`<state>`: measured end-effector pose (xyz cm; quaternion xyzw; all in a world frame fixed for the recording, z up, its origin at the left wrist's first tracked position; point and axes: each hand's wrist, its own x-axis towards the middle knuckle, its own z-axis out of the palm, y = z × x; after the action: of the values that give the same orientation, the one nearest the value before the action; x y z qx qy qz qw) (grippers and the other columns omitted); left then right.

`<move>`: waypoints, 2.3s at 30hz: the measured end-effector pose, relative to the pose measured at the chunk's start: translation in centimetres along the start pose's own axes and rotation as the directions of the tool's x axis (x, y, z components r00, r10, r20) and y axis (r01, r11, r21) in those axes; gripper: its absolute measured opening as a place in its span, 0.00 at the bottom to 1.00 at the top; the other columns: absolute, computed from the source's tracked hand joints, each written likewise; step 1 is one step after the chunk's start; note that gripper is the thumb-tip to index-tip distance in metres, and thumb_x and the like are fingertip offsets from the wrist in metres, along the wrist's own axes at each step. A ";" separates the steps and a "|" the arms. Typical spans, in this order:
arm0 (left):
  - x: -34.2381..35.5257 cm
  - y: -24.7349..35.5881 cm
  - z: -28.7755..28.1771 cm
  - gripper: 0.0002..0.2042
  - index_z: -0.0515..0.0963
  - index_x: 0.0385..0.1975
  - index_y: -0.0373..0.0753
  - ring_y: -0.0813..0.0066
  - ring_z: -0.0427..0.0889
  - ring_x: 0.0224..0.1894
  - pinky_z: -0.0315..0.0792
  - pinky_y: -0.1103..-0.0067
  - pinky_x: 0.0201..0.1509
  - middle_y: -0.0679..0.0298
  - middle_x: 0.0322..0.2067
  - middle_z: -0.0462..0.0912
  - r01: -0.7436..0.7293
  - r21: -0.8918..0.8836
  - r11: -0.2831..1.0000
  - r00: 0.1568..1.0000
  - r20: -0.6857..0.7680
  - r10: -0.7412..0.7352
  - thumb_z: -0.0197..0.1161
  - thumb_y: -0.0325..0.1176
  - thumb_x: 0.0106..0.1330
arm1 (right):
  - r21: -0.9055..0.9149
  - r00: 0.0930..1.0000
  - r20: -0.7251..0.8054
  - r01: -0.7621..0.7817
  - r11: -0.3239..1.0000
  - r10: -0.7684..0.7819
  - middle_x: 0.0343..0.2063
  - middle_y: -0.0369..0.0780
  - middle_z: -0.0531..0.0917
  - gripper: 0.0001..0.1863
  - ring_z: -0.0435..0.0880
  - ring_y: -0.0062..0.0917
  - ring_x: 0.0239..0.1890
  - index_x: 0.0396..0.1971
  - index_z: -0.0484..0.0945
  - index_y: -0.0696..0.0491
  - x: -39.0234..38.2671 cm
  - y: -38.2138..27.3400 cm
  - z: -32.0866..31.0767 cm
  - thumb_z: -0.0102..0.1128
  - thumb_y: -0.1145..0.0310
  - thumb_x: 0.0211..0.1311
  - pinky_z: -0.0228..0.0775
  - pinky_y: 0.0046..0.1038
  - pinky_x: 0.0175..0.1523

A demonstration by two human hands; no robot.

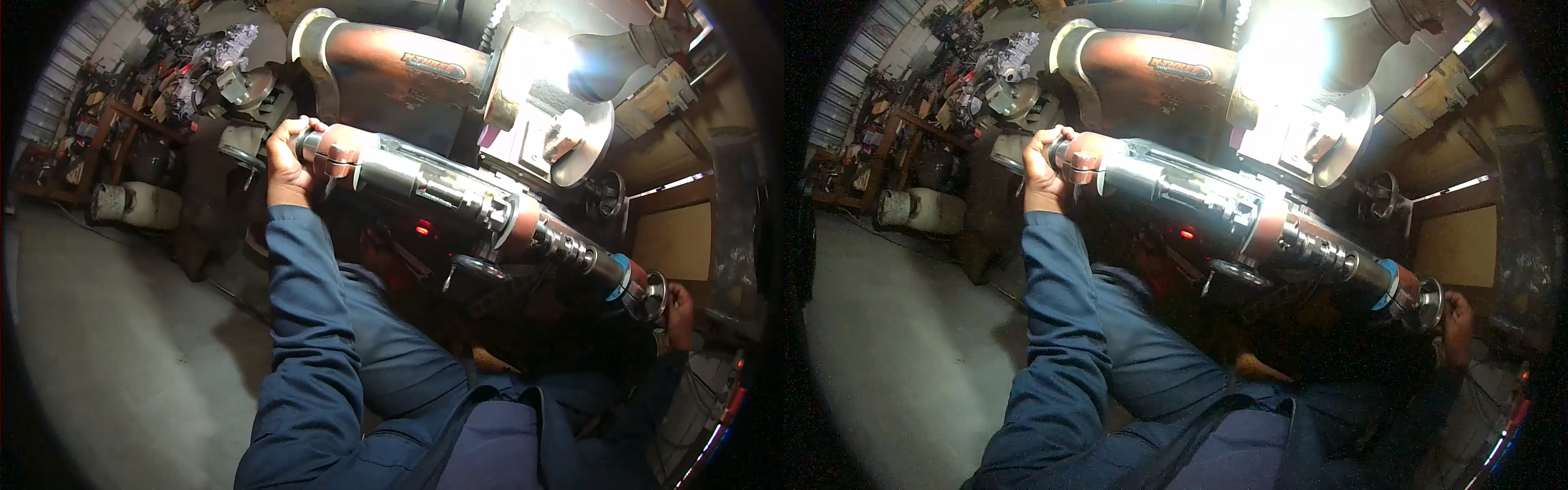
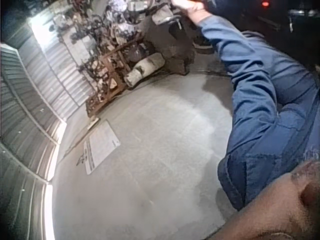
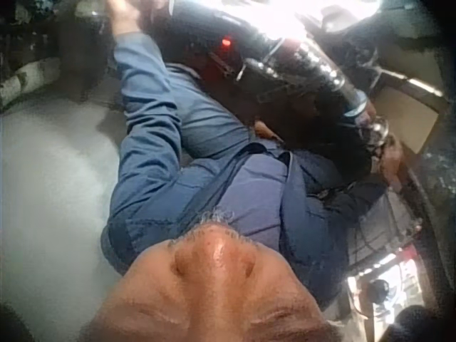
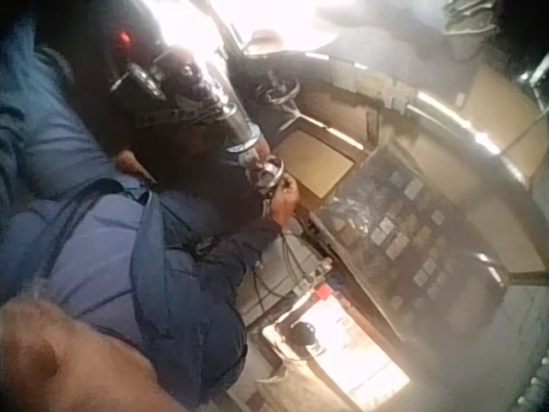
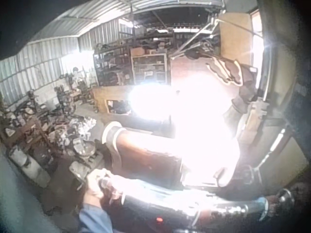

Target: The person operates a brake lathe by turning knobs and handles to position the cutting head against a metal disc. They adjust the machine settings and monitor the machining process as the disc rotates.

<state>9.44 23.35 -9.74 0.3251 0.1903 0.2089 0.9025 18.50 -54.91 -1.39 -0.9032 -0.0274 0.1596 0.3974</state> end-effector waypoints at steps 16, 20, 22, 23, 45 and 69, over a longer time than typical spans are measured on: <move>-0.1 0.6 -0.3 0.07 0.74 0.28 0.35 0.65 0.80 0.34 0.75 0.71 0.47 0.58 0.27 0.79 0.000 0.008 1.000 1.000 -0.015 0.000 0.60 0.31 0.55 | -0.261 0.996 0.069 0.071 0.963 -0.054 0.34 0.37 0.86 0.20 0.82 0.21 0.35 0.42 0.84 0.58 2.3 6.0 -0.6 0.62 0.55 0.64 0.75 0.30 0.44; -0.1 0.5 -0.6 0.06 0.74 0.28 0.35 0.65 0.80 0.34 0.75 0.71 0.47 0.58 0.27 0.79 -0.009 0.004 1.000 1.000 0.009 0.009 0.59 0.31 0.56 | -0.218 0.901 0.421 -0.008 0.976 0.102 0.35 0.37 0.87 0.16 0.82 0.23 0.37 0.41 0.84 0.58 0.1 -3.2 -3.7 0.61 0.61 0.63 0.74 0.30 0.47; 0.1 0.4 -0.2 0.06 0.74 0.28 0.35 0.65 0.80 0.34 0.75 0.71 0.47 0.58 0.27 0.79 0.000 0.007 1.000 1.000 0.009 0.000 0.59 0.31 0.56 | -0.145 0.967 0.256 0.025 0.989 0.013 0.33 0.37 0.87 0.16 0.81 0.22 0.34 0.38 0.85 0.59 1.5 -3.5 -1.7 0.63 0.60 0.61 0.74 0.27 0.42; 0.2 0.4 -0.2 0.06 0.74 0.28 0.35 0.65 0.80 0.34 0.75 0.71 0.47 0.58 0.27 0.79 0.008 0.004 1.000 1.000 0.001 -0.008 0.59 0.31 0.56 | -0.170 0.993 0.122 0.029 0.985 -0.008 0.32 0.37 0.86 0.15 0.81 0.22 0.32 0.37 0.84 0.59 2.6 -3.0 -0.6 0.62 0.62 0.61 0.74 0.27 0.40; 0.1 0.8 -0.9 0.06 0.74 0.29 0.35 0.64 0.79 0.35 0.76 0.70 0.48 0.57 0.29 0.79 0.016 -0.028 0.999 1.000 0.024 -0.015 0.60 0.30 0.55 | -0.047 0.903 0.394 -0.163 0.985 0.169 0.41 0.39 0.84 0.13 0.81 0.28 0.41 0.45 0.80 0.58 2.0 1.3 -5.7 0.59 0.64 0.67 0.74 0.35 0.48; -0.5 0.8 -0.9 0.14 0.76 0.29 0.31 0.72 0.80 0.33 0.72 0.76 0.40 0.58 0.29 0.82 -0.637 0.735 0.230 0.739 0.498 0.454 0.46 0.33 0.68 | -0.376 0.550 0.218 0.810 0.451 -0.806 0.44 0.47 0.81 0.28 0.80 0.40 0.47 0.48 0.78 0.58 2.9 -31.5 29.0 0.69 0.52 0.56 0.72 0.36 0.52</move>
<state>8.40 24.11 -9.69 0.8009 0.0606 0.3520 0.4806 14.69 -12.27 2.35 -0.8442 -0.4888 -0.0551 0.2130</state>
